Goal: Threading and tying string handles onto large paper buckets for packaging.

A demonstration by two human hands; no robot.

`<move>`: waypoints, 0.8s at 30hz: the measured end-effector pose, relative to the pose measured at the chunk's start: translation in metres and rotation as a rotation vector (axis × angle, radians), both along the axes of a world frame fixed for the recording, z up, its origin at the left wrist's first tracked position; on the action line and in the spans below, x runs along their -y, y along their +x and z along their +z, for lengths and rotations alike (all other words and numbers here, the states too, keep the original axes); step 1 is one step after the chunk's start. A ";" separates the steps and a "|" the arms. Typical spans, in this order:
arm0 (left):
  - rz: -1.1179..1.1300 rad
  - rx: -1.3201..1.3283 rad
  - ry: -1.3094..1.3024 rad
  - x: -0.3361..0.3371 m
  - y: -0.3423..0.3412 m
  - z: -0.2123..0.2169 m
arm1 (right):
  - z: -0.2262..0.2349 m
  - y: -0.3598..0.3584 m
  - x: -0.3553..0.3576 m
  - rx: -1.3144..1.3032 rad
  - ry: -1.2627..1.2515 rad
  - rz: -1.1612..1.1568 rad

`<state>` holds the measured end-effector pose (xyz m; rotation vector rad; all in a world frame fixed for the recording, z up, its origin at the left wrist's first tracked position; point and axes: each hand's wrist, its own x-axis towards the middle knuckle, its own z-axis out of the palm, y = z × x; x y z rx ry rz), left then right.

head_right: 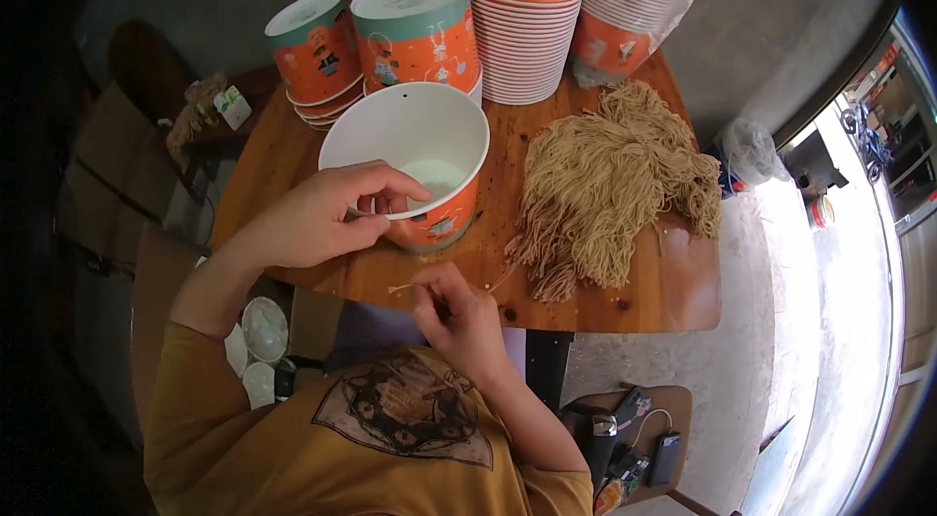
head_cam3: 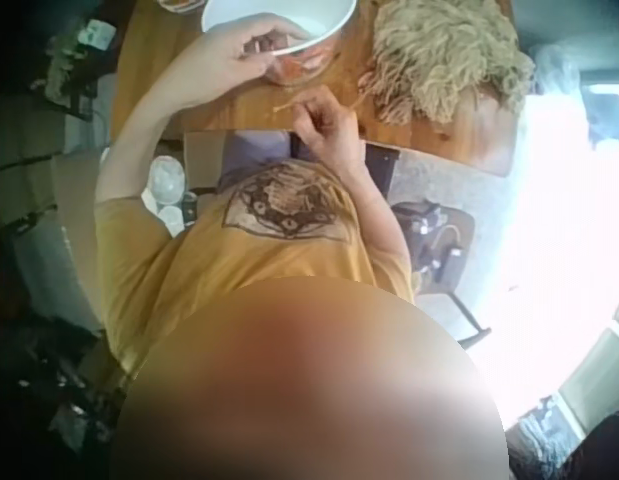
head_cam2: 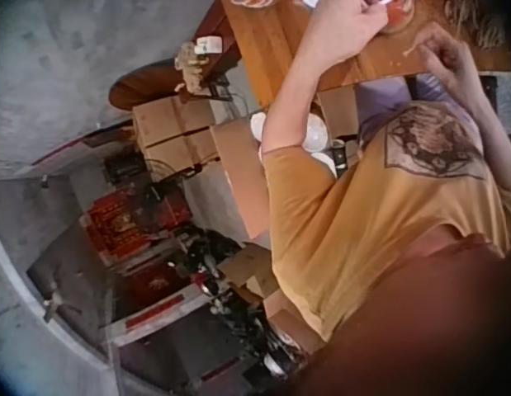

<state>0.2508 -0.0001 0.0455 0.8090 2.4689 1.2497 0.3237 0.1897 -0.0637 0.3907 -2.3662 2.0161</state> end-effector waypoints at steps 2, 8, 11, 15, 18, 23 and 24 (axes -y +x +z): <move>0.007 0.009 0.001 0.001 0.001 0.003 | -0.001 -0.003 0.000 -0.092 -0.022 -0.021; 0.053 0.098 0.043 0.008 0.002 0.011 | 0.006 -0.016 -0.009 -0.267 -0.013 -0.090; 0.058 0.112 0.080 0.013 0.004 0.013 | 0.007 -0.020 -0.004 -0.333 -0.033 -0.128; 0.056 0.208 0.183 0.015 0.002 0.018 | 0.008 -0.023 0.001 -0.419 -0.017 -0.178; 0.068 0.246 0.299 0.016 0.000 0.014 | 0.010 -0.022 0.002 -0.416 0.020 -0.197; 0.055 0.308 0.241 0.012 -0.002 0.018 | 0.011 -0.022 0.002 -0.374 0.022 -0.214; 0.044 0.310 0.175 0.011 -0.002 0.019 | 0.010 -0.023 0.002 -0.379 0.049 -0.220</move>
